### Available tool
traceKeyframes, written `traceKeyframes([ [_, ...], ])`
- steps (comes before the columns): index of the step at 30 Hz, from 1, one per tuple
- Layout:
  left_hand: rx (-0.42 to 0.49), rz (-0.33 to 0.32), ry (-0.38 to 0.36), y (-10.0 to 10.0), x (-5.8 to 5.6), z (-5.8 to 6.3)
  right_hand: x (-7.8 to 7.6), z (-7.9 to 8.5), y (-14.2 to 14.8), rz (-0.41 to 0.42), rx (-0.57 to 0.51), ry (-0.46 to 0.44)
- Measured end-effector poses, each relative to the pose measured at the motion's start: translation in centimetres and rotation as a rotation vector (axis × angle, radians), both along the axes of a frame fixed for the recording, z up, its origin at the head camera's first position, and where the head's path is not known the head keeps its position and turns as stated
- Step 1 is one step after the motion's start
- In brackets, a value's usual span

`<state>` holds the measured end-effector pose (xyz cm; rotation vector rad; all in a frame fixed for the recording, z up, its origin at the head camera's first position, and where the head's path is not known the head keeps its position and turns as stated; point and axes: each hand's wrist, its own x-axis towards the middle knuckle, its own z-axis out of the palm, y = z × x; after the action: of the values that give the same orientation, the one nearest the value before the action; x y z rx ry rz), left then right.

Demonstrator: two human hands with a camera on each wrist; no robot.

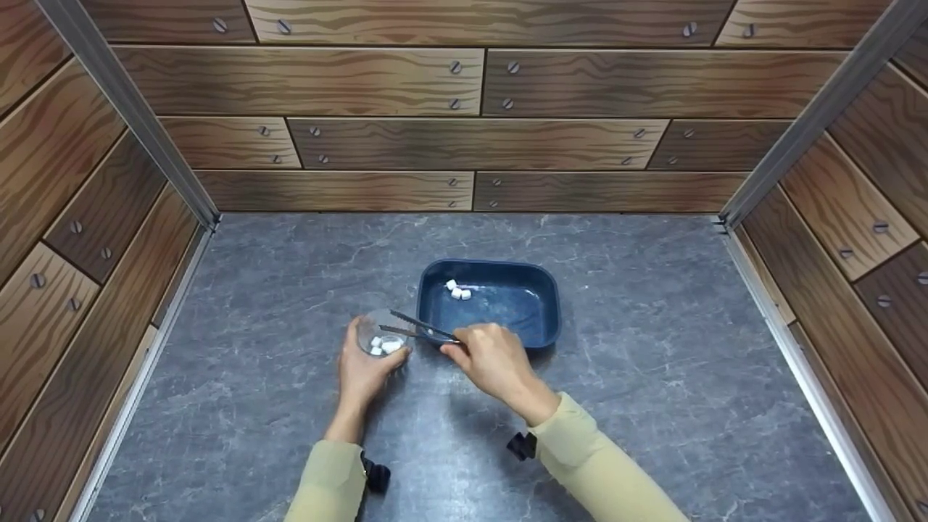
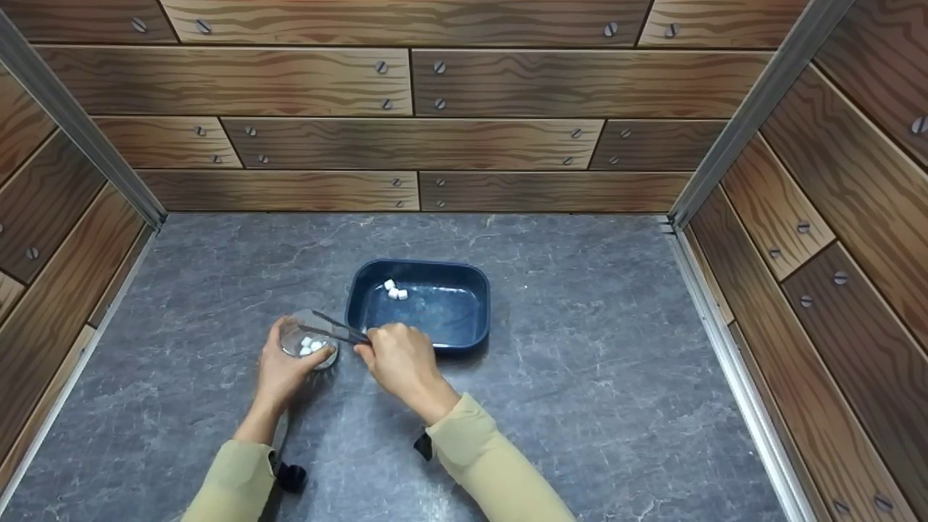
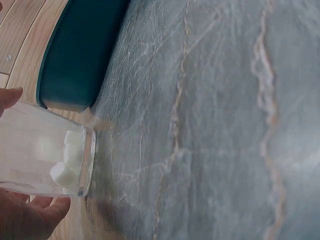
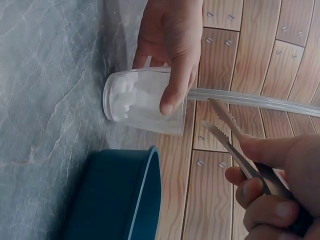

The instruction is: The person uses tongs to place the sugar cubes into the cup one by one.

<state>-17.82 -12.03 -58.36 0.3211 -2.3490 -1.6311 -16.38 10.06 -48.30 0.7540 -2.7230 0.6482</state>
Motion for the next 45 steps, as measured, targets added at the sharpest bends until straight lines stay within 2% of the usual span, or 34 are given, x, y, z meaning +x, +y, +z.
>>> traceKeyframes([
  [6, -0.015, 0.003, -0.028, -0.1, 0.1, 0.1, -0.8, -0.2, 1.2, -0.089, 0.001, -0.061],
  [11, -0.023, 0.001, -0.044, -0.1, 0.0, 0.1, -1.8, -0.9, 2.7, -0.186, 0.017, -0.109],
  [17, -0.014, 0.001, -0.054, 0.0, -0.2, -0.1, -2.8, -1.9, 4.1, -0.262, 0.043, -0.149],
  [32, -0.020, 0.003, -0.044, 0.1, -0.1, 0.0, -4.7, -3.9, 6.0, -0.384, 0.138, -0.224],
  [38, -0.016, 0.003, -0.037, 0.0, 0.0, 0.1, -5.3, -4.5, 6.5, -0.410, 0.175, -0.215],
  [45, -0.013, -0.011, -0.069, 0.0, 0.0, 0.1, -6.0, -4.9, 6.7, -0.414, 0.200, -0.199],
])
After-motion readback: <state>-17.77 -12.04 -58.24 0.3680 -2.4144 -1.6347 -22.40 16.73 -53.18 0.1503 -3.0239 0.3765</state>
